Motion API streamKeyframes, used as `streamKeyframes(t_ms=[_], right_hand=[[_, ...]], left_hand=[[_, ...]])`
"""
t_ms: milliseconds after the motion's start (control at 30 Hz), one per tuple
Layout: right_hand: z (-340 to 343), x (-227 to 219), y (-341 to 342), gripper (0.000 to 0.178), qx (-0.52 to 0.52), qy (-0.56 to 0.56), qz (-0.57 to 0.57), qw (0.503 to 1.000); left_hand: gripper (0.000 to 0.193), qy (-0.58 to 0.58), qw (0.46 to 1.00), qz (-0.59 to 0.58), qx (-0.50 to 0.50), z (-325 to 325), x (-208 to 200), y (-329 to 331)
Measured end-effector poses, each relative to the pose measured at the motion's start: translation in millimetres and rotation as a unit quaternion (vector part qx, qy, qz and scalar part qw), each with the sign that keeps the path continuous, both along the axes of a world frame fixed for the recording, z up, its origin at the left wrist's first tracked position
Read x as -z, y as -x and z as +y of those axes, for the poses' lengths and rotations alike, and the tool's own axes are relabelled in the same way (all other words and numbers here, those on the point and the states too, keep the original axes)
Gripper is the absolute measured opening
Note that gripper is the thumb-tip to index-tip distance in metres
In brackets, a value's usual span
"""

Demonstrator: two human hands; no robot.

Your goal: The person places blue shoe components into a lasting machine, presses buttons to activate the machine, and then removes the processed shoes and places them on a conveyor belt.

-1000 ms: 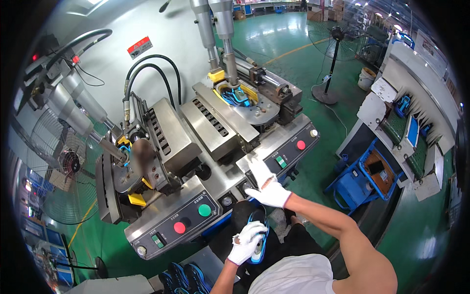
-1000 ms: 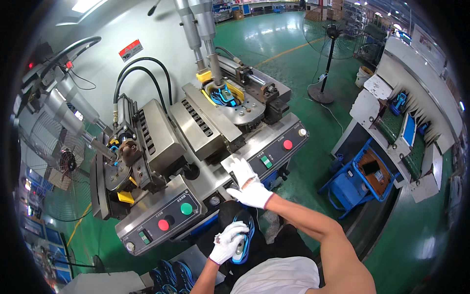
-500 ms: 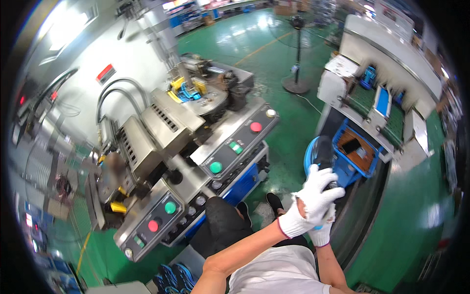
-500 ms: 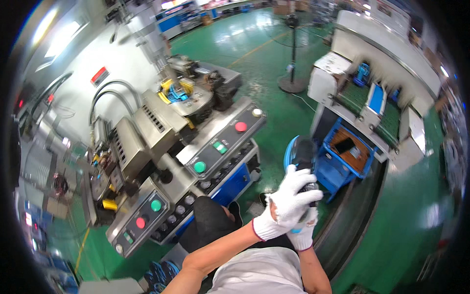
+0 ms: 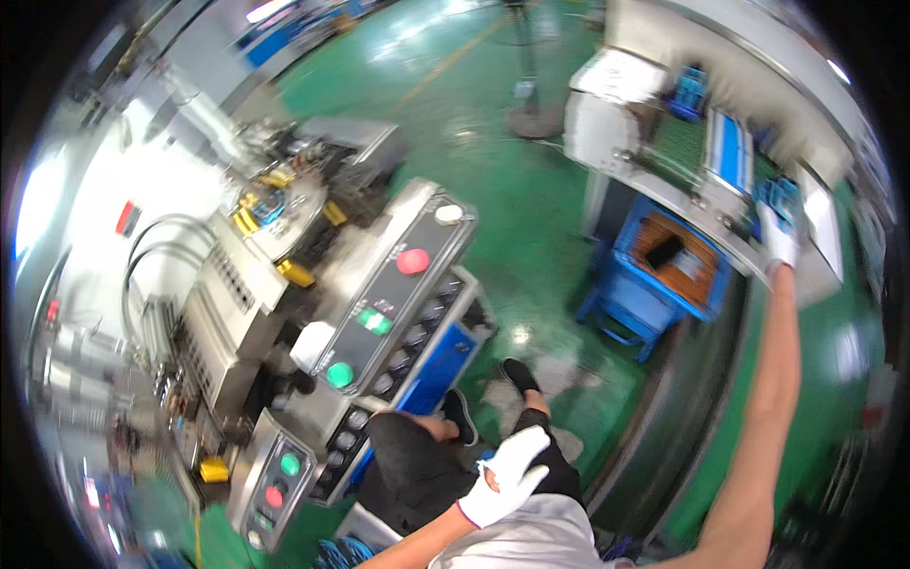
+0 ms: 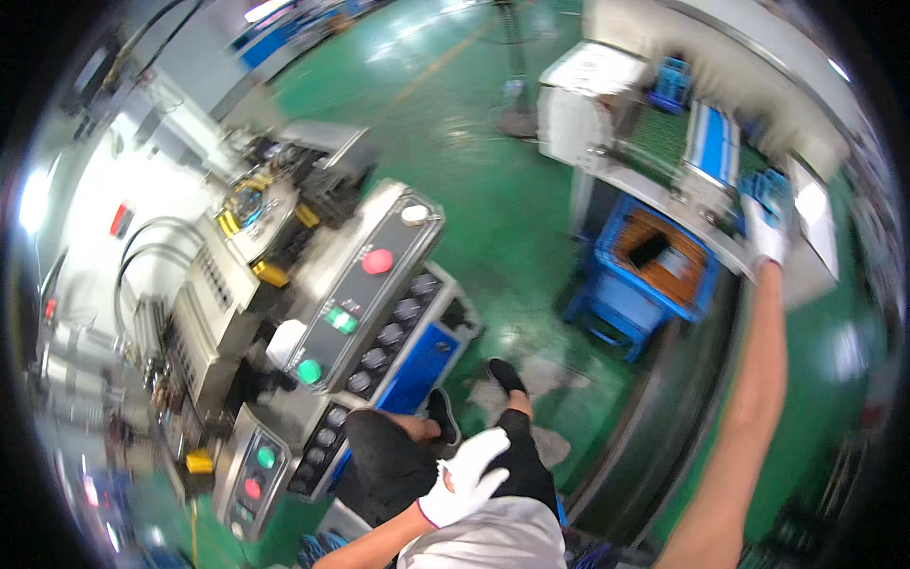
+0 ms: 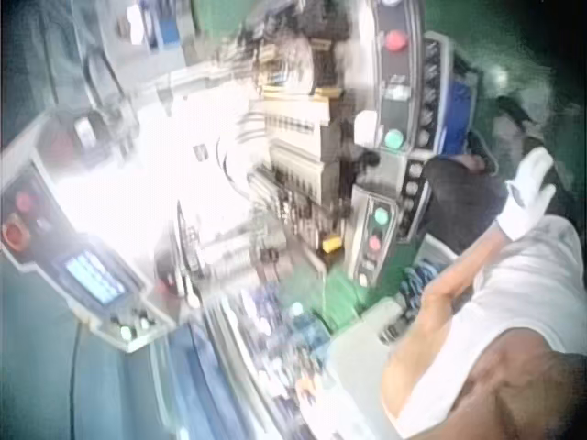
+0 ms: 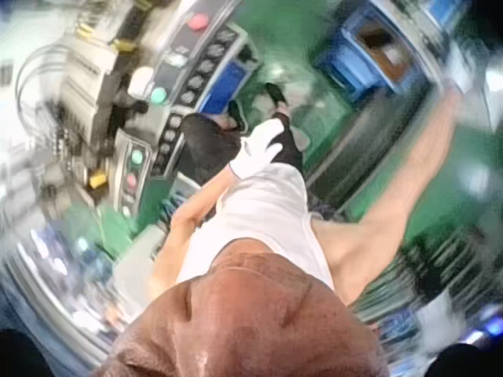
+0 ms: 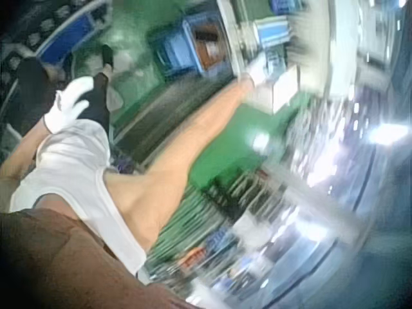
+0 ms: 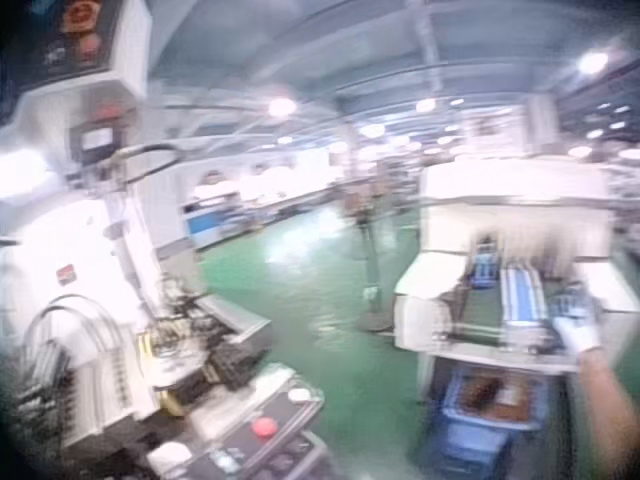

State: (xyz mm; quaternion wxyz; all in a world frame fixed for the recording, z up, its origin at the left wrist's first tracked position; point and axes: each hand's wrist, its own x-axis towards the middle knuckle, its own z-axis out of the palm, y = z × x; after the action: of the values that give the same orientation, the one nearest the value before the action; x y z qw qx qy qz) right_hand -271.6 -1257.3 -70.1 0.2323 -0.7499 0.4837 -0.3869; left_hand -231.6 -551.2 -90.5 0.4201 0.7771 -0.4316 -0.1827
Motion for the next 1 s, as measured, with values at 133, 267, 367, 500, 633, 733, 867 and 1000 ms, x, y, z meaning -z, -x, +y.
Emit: streamKeyframes(t_ms=[133, 267, 367, 500, 633, 733, 867, 1000], right_hand=[[-171, 0, 19, 0.085, 0.055, 0.004, 0.181, 0.982], [-210, -19, -35, 0.107, 0.027, -0.072, 0.258, 0.963], [-132, 24, -21, 0.092, 0.032, -0.023, 0.096, 0.995], [153, 99, -41, 0.068, -0.11, 0.082, 0.076, 0.988], [370, 192, -32, 0.063, -0.324, -0.118, 0.188, 0.92], [499, 189, -42, 0.067, -0.441, -0.244, 0.176, 0.846], [587, 140, -76, 0.064, -0.586, -0.278, 0.181, 0.74], [643, 99, -110, 0.058, -0.698, -0.247, 0.212, 0.638]], left_hand=[[0.048, -0.028, 0.995, 0.041, -0.087, 30, 5, -6], [0.041, -0.028, 0.973, 0.062, -0.221, 91, 14, 7], [0.026, -0.057, 0.949, 0.045, -0.308, 131, -22, 10], [0.018, -0.378, 0.856, 0.005, -0.353, 257, -46, 67], [0.035, -0.341, 0.561, 0.117, -0.745, 388, -19, 221], [0.037, -0.4, 0.363, 0.13, -0.831, 449, -16, 372], [0.046, -0.355, 0.251, 0.193, -0.88, 432, -4, 475], [0.072, -0.296, 0.211, 0.212, -0.907, 381, 79, 481]])
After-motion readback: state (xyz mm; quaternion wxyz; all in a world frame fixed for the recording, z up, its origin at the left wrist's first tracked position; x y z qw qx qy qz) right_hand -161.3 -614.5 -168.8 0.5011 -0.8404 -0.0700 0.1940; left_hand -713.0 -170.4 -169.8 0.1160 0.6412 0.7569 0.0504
